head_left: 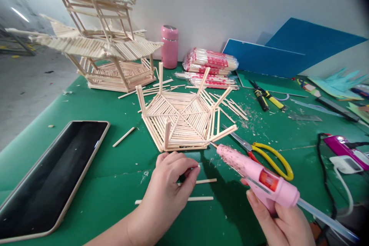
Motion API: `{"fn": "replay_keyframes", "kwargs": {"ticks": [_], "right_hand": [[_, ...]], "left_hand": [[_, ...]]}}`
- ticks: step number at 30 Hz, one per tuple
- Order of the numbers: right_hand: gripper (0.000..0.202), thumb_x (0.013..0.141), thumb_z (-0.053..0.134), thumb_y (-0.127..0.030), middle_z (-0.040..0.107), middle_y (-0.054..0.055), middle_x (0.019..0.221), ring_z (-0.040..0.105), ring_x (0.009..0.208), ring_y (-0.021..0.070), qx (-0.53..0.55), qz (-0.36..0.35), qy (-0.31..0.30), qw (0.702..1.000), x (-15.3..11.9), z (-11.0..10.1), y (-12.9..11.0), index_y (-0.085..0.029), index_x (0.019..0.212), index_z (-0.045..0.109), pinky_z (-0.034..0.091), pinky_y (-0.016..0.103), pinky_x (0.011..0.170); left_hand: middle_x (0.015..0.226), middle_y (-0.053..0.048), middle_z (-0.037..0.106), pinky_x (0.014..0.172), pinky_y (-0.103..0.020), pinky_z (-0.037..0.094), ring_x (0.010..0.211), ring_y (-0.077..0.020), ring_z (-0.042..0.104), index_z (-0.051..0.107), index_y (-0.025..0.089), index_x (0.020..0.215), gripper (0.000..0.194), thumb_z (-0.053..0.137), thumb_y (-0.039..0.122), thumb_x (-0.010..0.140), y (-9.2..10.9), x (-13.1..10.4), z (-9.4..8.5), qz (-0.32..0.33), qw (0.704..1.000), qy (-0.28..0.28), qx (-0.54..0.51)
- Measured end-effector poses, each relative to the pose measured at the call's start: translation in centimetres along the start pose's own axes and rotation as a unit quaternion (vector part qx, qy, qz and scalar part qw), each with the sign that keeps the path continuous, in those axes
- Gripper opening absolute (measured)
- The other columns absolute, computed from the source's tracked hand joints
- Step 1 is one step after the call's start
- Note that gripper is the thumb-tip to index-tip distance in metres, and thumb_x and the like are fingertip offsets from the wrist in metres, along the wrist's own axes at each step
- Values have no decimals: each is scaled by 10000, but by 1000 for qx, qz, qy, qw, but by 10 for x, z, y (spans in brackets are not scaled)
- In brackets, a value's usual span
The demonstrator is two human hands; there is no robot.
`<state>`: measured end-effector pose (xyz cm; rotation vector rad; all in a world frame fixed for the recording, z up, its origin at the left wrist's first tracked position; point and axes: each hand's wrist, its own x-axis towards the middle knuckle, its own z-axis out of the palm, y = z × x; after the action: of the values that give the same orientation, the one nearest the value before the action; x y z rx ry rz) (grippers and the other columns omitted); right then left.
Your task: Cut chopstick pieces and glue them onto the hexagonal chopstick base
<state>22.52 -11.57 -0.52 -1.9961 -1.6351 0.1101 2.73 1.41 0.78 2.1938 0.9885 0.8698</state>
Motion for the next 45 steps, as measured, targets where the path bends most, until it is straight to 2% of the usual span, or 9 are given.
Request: {"fn": "replay_keyframes", "kwargs": {"ticks": [9, 18, 26, 33, 40, 45], "right_hand": [[350, 806, 504, -367, 662, 139, 1037, 642, 923, 253, -13, -17, -5, 1000, 3, -1, -4, -137, 1063, 561, 547, 257, 730], [309, 824, 488, -346, 660, 153, 1005, 649, 904, 225, -30, -62, -13, 998, 1, 2, 0, -147, 1056, 530, 540, 241, 734], [312, 836, 473, -351, 675, 123, 989, 655, 890, 206, -48, -57, 4, 997, 2, -1, -2, -146, 1063, 537, 539, 208, 722], [357, 824, 489, -378, 656, 139, 1044, 639, 933, 222, -46, -43, 9, 998, 1, 1, -1, -130, 1076, 541, 534, 223, 751], [324, 838, 473, -345, 659, 136, 1031, 644, 920, 210, -33, -64, 4, 997, 4, 2, -4, -134, 1079, 526, 534, 216, 747], [332, 826, 493, -350, 668, 136, 1010, 648, 911, 216, -59, -54, 14, 997, 2, 2, -1, -125, 1064, 548, 538, 207, 729]], "left_hand": [[587, 3, 586, 601, -259, 417, 574, -124, 549, 605, 161, 696, 101, 542, 150, 773, 1, -1, 0, 2, 1000, 7, -7], [616, 4, 528, 506, -175, 419, 543, -90, 508, 560, 150, 731, 114, 474, 88, 775, 10, -2, -3, -27, 997, 18, -73], [642, 32, 528, 490, -150, 399, 531, -73, 480, 500, 183, 798, 69, 458, 135, 824, 8, -6, -2, -33, 997, 6, -71], [613, 40, 555, 475, -132, 386, 511, -61, 489, 533, 177, 736, 86, 500, 138, 805, 10, -4, -2, -31, 997, -3, -67], [576, 32, 541, 459, -132, 382, 485, -60, 476, 555, 162, 696, 113, 505, 144, 796, 9, -5, -2, -27, 997, -11, -73], [581, 23, 543, 462, -142, 390, 491, -69, 481, 560, 160, 703, 119, 491, 148, 799, 9, -4, -2, -32, 997, -18, -73]]}}
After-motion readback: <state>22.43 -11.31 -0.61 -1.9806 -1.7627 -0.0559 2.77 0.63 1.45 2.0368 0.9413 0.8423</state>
